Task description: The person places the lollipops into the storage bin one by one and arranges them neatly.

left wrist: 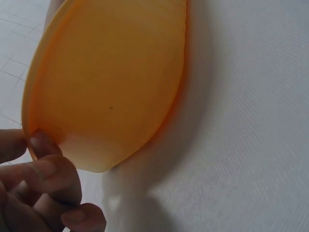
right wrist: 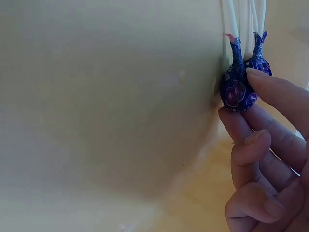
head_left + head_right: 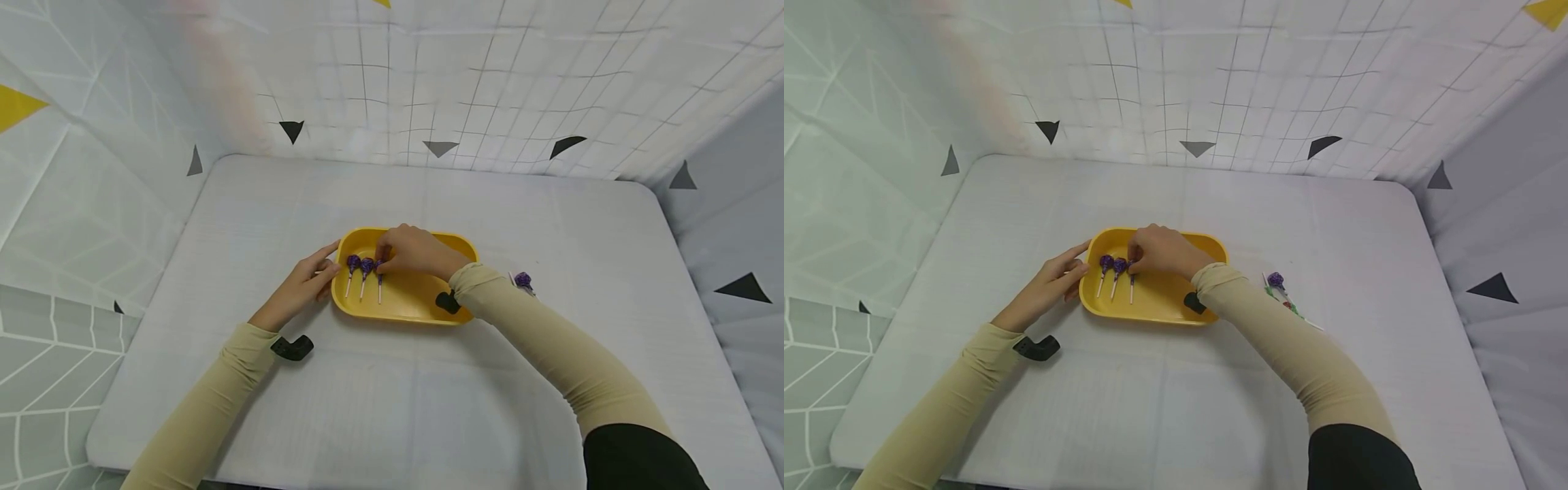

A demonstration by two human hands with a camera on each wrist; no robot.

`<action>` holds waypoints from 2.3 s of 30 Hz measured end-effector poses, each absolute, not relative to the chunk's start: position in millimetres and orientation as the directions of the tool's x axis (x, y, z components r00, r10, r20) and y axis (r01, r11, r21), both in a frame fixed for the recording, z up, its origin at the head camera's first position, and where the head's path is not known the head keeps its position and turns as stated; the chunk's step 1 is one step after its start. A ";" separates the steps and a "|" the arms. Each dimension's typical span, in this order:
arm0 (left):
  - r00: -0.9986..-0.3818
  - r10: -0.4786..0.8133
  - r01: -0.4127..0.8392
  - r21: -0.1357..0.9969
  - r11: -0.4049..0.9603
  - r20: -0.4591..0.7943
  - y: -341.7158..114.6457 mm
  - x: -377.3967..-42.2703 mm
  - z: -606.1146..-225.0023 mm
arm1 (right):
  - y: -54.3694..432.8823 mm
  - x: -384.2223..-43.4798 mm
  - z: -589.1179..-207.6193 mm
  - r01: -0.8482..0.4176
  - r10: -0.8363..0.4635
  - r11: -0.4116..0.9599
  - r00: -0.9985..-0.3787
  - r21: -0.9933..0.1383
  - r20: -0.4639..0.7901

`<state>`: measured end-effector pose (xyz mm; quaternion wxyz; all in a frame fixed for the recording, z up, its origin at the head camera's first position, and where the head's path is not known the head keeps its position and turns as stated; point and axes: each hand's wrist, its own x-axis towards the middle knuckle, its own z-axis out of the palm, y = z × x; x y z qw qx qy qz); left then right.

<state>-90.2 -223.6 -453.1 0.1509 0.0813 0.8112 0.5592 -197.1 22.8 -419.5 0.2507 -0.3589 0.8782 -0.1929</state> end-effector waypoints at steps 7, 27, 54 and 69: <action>-0.942 0.296 -0.037 0.929 0.367 -0.155 -222.7 -90.0 -451.9 | 23.6 -197.2 -420.7 -0.532 -0.722 0.674 -0.622 -0.513 -0.303; -0.945 0.280 -0.051 0.924 0.380 -0.168 -221.7 -88.6 -452.7 | 29.2 -193.0 -417.8 -0.527 -0.716 0.679 -0.630 -0.510 -0.302; -0.944 0.285 -0.049 0.922 0.385 -0.169 -221.6 -88.3 -447.9 | 56.4 -193.1 -392.0 -0.538 -0.693 0.704 -0.665 -0.464 -0.279; -0.944 0.284 -0.050 0.922 0.384 -0.170 -220.5 -89.7 -446.9 | 90.6 -188.3 -365.4 -0.492 -0.641 0.739 -0.725 -0.460 -0.252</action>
